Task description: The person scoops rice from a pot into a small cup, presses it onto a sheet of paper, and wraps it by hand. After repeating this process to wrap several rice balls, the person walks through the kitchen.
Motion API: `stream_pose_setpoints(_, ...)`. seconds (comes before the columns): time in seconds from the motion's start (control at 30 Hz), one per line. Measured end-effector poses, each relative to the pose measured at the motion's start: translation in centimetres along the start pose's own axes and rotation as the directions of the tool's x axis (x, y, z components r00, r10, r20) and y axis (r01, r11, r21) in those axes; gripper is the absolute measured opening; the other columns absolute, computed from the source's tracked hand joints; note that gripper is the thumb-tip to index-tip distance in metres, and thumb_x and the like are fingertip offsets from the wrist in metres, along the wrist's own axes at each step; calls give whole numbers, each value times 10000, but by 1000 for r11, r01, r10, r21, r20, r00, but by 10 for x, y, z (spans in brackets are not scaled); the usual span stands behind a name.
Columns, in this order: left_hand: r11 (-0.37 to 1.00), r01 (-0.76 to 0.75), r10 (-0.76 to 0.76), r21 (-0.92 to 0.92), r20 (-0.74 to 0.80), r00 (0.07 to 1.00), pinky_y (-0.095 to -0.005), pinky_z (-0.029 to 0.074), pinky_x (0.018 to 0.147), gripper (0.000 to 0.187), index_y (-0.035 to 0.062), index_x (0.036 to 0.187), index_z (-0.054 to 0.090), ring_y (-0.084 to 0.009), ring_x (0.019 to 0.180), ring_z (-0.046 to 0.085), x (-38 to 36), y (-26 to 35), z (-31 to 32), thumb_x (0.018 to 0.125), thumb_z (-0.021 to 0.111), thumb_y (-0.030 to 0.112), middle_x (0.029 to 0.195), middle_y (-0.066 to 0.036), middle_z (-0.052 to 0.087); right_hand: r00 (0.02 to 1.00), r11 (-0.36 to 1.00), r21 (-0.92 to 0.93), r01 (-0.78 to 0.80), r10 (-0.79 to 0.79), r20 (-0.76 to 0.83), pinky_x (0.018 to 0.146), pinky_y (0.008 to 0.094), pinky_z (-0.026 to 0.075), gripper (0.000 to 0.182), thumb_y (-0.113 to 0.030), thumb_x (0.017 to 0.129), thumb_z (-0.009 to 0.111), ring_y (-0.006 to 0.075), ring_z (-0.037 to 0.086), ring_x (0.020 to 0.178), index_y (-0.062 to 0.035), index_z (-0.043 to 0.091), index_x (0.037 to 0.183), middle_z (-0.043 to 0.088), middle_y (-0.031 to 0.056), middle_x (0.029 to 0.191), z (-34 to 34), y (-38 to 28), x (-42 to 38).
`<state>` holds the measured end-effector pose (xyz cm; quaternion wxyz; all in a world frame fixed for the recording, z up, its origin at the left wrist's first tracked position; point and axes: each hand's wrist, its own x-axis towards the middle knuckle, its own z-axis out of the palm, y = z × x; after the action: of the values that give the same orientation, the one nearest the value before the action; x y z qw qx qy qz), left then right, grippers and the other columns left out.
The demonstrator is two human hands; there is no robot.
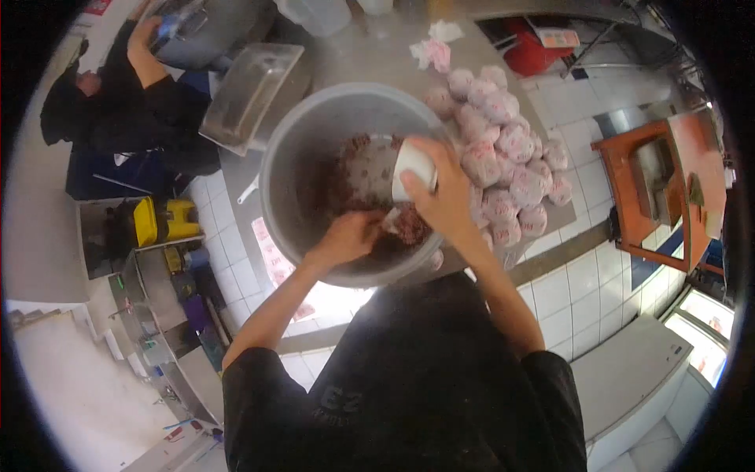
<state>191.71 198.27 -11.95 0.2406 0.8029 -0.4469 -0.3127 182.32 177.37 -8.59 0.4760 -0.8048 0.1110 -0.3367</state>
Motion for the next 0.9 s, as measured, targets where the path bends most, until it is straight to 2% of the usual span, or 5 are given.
stream_pose_setpoints(0.17, 909, 210, -242, -360, -47, 969, -333, 448, 618, 269, -19, 1010, 639, -152, 638, 536, -32, 3, -25, 1022, 542, 232, 674, -64, 564, 983, 989, 0, -149, 148, 108, 911, 432, 495, 414, -297, 889, 692, 390, 618, 1043, -108, 595, 1245, 640, 190, 1166, 0, -18, 4)
stream_pose_setpoints(0.4, 952, 306, -203, 10, -728, 654, -477, 535, 642, 222, 114, 1144, 663, -369, 782, 682, -58, 61, -24, 943, 602, 185, 901, -126, 699, 943, 958, 101, -267, 239, 231, 933, 409, 478, 385, -287, 962, 634, 315, 635, 1070, -57, 556, 1261, 649, 167, 1139, 49, -37, 1)
stream_pose_setpoints(0.6, 949, 236, -34, 211, -672, 740, -401, 535, 588, 332, 113, 1217, 670, -317, 686, 679, -69, 74, -20, 885, 672, 87, 880, -99, 682, 799, 631, 492, -600, 505, 326, 996, 367, 437, 408, -390, 1038, 492, 230, 577, 1159, -72, 514, 1293, 600, 72, 1204, 55, -13, -5)
stream_pose_setpoints(0.67, 973, 175, -22, 148, -703, 711, -418, 539, 611, 292, 94, 1190, 671, -326, 717, 688, -74, 69, -49, 899, 649, 87, 856, -115, 692, 689, 190, 714, -674, 511, 514, 1040, 383, 417, 460, -453, 1042, 447, 216, 515, 1253, -96, 480, 1330, 543, 61, 1301, 46, -10, -2)
stream_pose_setpoints(0.9, 797, 370, -255, 476, -290, 922, -515, 554, 740, 203, 9, 847, 722, -418, 822, 698, -16, -20, -100, 854, 590, 164, 834, -243, 703, 911, 506, 786, -356, 374, 171, 1117, 397, 343, 544, -428, 1044, 447, 243, 457, 1299, -62, 373, 1440, 458, 123, 1408, 1, -13, 2)
